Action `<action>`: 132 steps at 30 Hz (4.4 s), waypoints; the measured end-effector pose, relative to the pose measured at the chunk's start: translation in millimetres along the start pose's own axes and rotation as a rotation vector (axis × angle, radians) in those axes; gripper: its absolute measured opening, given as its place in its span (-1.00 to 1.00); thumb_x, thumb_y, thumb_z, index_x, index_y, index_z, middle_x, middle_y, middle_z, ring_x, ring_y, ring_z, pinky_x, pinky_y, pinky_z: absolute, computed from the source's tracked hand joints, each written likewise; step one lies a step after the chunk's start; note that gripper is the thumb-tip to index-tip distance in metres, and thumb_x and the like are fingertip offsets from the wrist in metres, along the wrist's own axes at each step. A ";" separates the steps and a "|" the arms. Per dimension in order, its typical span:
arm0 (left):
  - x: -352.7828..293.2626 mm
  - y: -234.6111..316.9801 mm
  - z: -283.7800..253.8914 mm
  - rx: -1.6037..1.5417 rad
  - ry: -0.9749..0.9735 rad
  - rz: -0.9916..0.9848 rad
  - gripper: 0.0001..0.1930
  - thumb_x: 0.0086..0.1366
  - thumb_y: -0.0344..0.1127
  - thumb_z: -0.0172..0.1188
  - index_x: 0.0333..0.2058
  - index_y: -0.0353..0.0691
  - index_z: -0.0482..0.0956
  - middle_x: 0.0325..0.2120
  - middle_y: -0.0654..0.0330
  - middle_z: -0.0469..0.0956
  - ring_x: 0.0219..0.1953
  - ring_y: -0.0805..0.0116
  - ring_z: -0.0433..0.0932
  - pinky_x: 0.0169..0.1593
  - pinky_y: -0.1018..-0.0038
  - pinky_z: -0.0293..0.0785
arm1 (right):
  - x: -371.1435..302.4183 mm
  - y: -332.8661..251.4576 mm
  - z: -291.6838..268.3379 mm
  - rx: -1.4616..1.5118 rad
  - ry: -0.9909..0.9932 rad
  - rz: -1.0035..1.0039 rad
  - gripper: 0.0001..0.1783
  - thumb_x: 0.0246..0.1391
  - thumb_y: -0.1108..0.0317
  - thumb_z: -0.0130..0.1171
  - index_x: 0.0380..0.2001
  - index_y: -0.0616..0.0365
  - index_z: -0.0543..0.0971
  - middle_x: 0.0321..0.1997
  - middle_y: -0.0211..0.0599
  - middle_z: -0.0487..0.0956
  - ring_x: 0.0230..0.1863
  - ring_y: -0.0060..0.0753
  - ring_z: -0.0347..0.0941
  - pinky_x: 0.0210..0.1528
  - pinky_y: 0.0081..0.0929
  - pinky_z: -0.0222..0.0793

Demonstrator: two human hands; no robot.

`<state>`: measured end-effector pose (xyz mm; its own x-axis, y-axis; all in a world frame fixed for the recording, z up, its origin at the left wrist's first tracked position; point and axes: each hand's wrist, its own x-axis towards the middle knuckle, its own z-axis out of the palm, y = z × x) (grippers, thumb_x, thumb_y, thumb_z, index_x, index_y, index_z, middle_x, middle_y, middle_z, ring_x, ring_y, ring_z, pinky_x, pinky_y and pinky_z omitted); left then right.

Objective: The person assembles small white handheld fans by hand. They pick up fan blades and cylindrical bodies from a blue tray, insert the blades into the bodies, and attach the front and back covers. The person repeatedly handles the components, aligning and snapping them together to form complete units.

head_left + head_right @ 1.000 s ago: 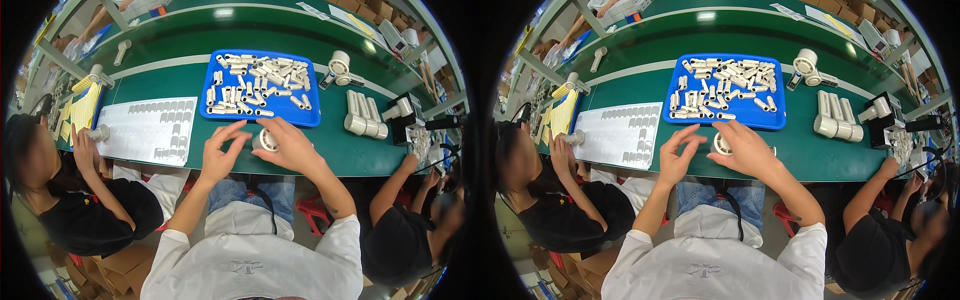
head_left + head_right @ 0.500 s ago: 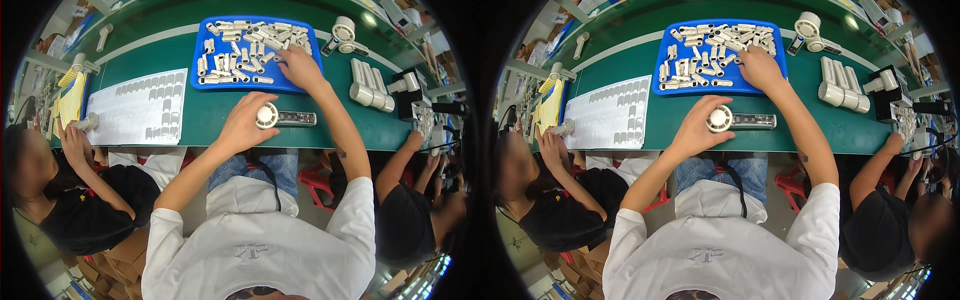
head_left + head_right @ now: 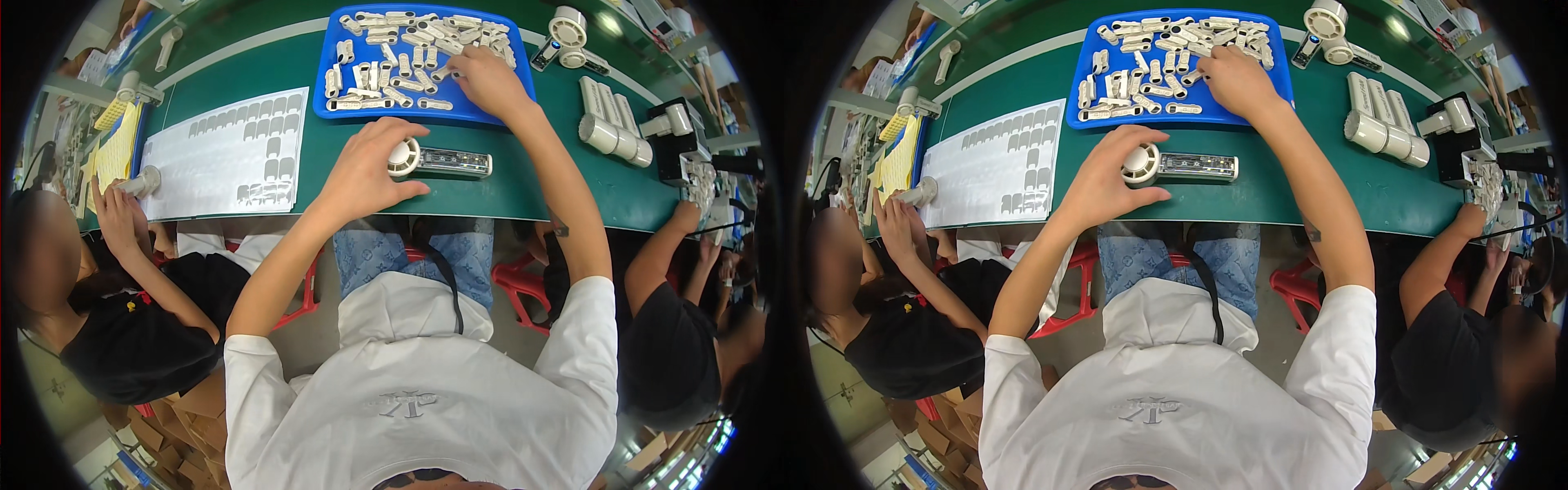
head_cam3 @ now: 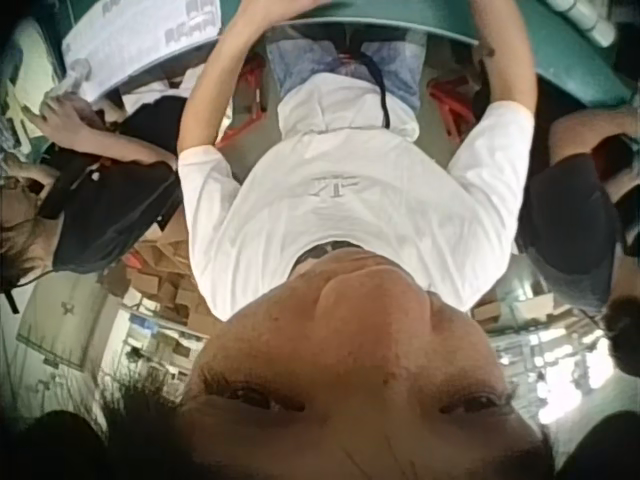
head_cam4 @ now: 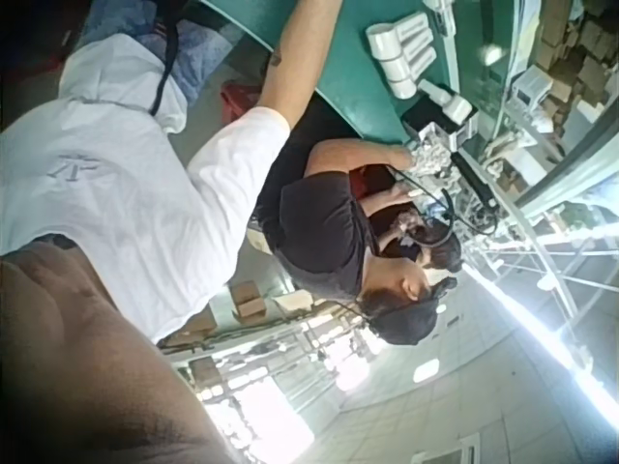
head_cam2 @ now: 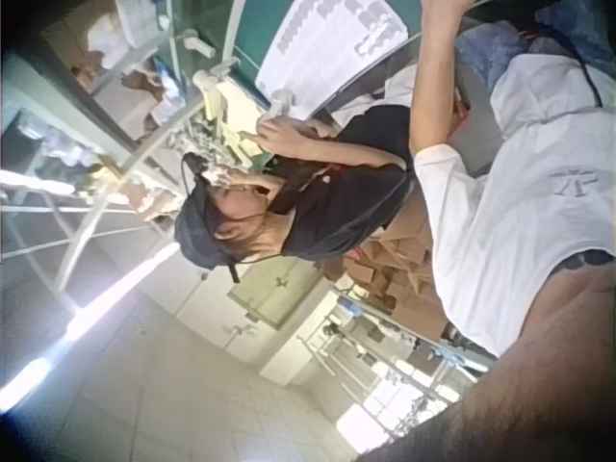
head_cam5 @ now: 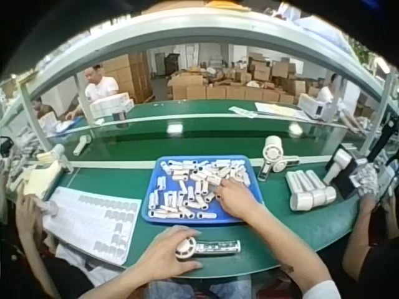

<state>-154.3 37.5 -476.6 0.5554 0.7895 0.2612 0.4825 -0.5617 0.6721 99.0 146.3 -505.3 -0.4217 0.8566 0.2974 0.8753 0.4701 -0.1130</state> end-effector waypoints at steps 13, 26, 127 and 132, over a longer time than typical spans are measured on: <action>4.5 0.1 4.4 -0.051 -0.031 -0.060 -0.33 -0.16 -0.31 0.53 0.02 -0.11 0.53 -0.05 0.18 0.53 0.05 0.14 0.47 0.15 0.29 0.37 | -24.6 16.8 -17.2 0.011 -0.002 -0.016 -0.56 -0.04 0.50 0.12 0.00 0.08 0.56 0.00 -0.20 0.53 0.08 -0.12 0.43 0.12 -0.25 0.42; 3.9 6.7 -5.5 -0.137 0.261 -0.024 -0.40 -0.06 -0.27 0.52 0.01 -0.17 0.55 -0.12 0.15 0.58 -0.01 0.21 0.53 0.09 0.35 0.42 | -35.4 -43.0 -57.7 0.420 0.082 -0.055 -0.71 0.06 0.41 0.22 -0.11 0.18 0.58 -0.20 -0.18 0.53 -0.19 -0.10 0.51 -0.15 -0.29 0.44; -31.2 29.0 55.8 0.243 0.149 -0.092 -0.54 -0.16 -0.35 0.47 -0.19 -0.08 0.60 -0.34 0.26 0.64 -0.28 0.12 0.50 -0.20 0.26 0.48 | -147.5 -92.2 -8.7 0.709 0.094 -0.019 -0.41 -0.18 0.38 0.43 0.04 0.13 0.58 -0.04 -0.25 0.58 -0.02 -0.13 0.46 0.02 -0.31 0.40; -26.9 36.3 54.2 0.203 0.171 -0.190 -0.56 -0.20 -0.28 0.52 -0.24 -0.08 0.62 -0.38 0.28 0.66 -0.27 0.17 0.52 -0.20 0.29 0.47 | -139.6 -91.9 -16.7 0.927 -0.047 0.200 -0.46 -0.24 0.37 0.48 -0.06 0.13 0.65 -0.09 -0.25 0.63 -0.06 -0.27 0.53 0.01 -0.39 0.43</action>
<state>-115.0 -17.5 -496.7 0.3292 0.9054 0.2682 0.7017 -0.4246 0.5722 81.4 -20.1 -520.6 -0.3109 0.9377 0.1552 0.4040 0.2782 -0.8714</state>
